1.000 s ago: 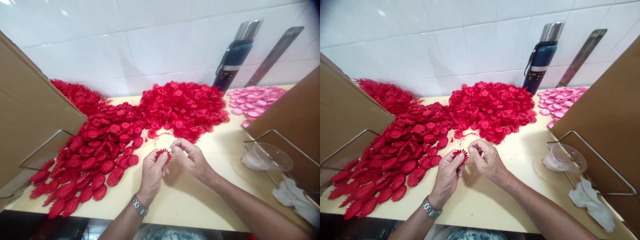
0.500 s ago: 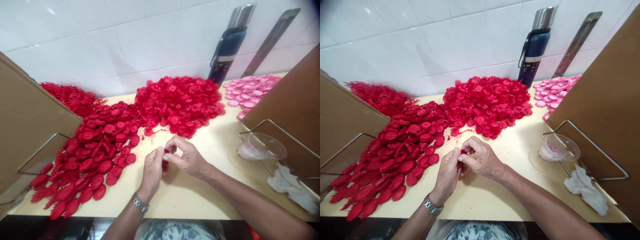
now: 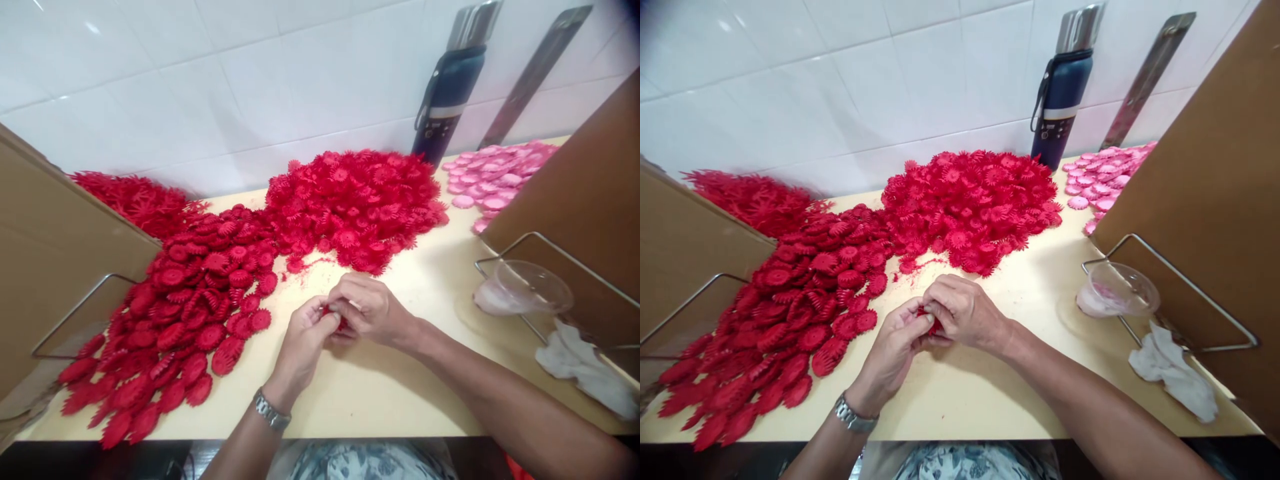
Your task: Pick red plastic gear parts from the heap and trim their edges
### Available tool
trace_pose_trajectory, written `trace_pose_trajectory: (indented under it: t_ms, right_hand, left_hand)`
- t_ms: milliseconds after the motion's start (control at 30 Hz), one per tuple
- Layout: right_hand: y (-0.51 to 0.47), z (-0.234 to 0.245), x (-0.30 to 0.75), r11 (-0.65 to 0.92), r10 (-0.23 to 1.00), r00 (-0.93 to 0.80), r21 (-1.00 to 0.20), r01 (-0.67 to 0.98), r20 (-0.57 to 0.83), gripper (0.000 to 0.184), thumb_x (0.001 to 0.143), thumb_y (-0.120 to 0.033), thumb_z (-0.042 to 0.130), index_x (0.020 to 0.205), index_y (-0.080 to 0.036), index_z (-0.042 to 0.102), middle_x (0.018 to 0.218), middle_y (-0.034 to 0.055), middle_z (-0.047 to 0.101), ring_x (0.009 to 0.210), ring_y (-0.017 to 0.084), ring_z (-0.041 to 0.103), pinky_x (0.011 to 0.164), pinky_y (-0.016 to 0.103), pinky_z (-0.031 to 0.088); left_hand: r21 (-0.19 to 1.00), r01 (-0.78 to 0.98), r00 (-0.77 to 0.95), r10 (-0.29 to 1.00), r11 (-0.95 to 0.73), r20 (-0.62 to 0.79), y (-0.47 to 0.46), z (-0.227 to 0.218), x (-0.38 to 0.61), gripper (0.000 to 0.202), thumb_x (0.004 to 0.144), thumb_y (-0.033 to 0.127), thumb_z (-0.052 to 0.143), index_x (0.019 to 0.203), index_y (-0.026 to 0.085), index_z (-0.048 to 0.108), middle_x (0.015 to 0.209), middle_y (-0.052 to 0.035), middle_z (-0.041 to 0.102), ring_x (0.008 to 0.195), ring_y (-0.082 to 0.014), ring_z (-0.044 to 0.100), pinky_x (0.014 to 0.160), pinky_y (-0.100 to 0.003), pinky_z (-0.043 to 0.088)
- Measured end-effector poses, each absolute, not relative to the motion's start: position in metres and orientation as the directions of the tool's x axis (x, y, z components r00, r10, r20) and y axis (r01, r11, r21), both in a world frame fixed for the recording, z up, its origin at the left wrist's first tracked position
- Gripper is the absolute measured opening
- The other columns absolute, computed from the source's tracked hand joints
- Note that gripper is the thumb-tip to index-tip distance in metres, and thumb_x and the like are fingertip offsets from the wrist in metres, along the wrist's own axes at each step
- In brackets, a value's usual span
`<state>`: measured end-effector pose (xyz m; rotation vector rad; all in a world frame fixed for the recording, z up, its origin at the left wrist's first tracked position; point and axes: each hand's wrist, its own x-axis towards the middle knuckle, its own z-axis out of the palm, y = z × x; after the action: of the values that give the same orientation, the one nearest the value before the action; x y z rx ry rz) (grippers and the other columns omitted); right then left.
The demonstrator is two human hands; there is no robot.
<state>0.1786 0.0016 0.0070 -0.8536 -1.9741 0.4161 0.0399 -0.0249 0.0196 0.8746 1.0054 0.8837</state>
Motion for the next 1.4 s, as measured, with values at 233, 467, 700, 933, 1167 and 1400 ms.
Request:
trace_pose_trajectory:
  t_ms: [233, 467, 700, 933, 1167, 1400]
  right_hand:
    - [0.002, 0.01, 0.181, 0.574, 0.819, -0.253, -0.733, 0.365, 0.515, 0.011, 0.085, -0.022, 0.045, 0.083, -0.017, 0.055, 0.07, 0.0025, 0.058, 0.063, 0.013, 0.053, 0.057, 0.024, 0.042]
    - [0.001, 0.01, 0.18, 0.475, 0.878, -0.259, -0.792, 0.383, 0.402, 0.008, 0.082, -0.019, 0.049, 0.076, -0.016, 0.054, 0.067, 0.0006, 0.057, 0.06, 0.011, 0.051, 0.055, 0.023, 0.039]
    - [-0.009, 0.015, 0.172, 0.534, 0.845, -0.196, -0.779, 0.329, 0.497, 0.018, 0.085, -0.023, 0.048, 0.068, -0.017, 0.051, 0.06, -0.0006, 0.051, 0.054, 0.01, 0.047, 0.051, 0.022, 0.038]
    - [-0.007, 0.001, 0.164, 0.651, 0.748, -0.227, -0.622, 0.434, 0.624, 0.012, 0.08, -0.025, 0.058, 0.074, -0.017, 0.052, 0.064, -0.0001, 0.051, 0.06, 0.012, 0.046, 0.056, 0.024, 0.039]
    - [-0.002, -0.002, 0.168, 0.665, 0.746, -0.308, -0.634, 0.394, 0.591, 0.009, 0.078, -0.017, 0.059, 0.075, -0.016, 0.052, 0.067, 0.0003, 0.048, 0.062, 0.011, 0.045, 0.055, 0.023, 0.038]
    - [-0.001, 0.001, 0.169, 0.686, 0.727, -0.271, -0.646, 0.336, 0.631, 0.007, 0.081, -0.01, 0.054, 0.077, -0.016, 0.056, 0.067, 0.0018, 0.054, 0.062, 0.011, 0.051, 0.055, 0.022, 0.042]
  left_hand:
    - [0.903, -0.212, 0.234, 0.916, 0.374, -0.325, -0.021, 0.012, 0.044, 0.023, 0.069, 0.036, 0.063, 0.071, 0.013, 0.058, 0.056, -0.0016, 0.06, 0.044, -0.0123, 0.055, 0.045, -0.024, 0.046]
    - [0.953, -0.102, 0.074, 0.957, 0.286, -0.28, -0.024, 0.008, 0.039, 0.027, 0.075, 0.039, 0.055, 0.062, 0.017, 0.047, 0.044, 0.0061, 0.046, 0.032, -0.0053, 0.039, 0.03, -0.014, 0.027]
    - [0.972, -0.128, -0.014, 0.98, 0.196, -0.199, -0.021, 0.006, 0.043, 0.03, 0.075, 0.039, 0.059, 0.058, 0.016, 0.05, 0.046, 0.0053, 0.046, 0.04, -0.0059, 0.04, 0.038, -0.017, 0.03]
    - [0.798, -0.547, 0.041, 0.96, 0.252, -0.275, -0.026, 0.005, 0.055, 0.014, 0.071, 0.026, 0.063, 0.066, 0.014, 0.06, 0.058, 0.0037, 0.054, 0.054, -0.0069, 0.045, 0.051, -0.018, 0.035]
    - [0.762, -0.599, 0.094, 0.967, 0.246, -0.238, -0.029, 0.004, 0.047, 0.012, 0.074, 0.023, 0.061, 0.07, 0.014, 0.067, 0.065, -0.0006, 0.06, 0.063, -0.0091, 0.051, 0.061, -0.02, 0.04]
    - [0.849, -0.463, 0.238, 0.958, 0.255, -0.158, -0.029, 0.008, 0.042, 0.016, 0.08, 0.02, 0.053, 0.082, 0.015, 0.068, 0.071, -0.0023, 0.063, 0.065, -0.0116, 0.052, 0.06, -0.022, 0.037]
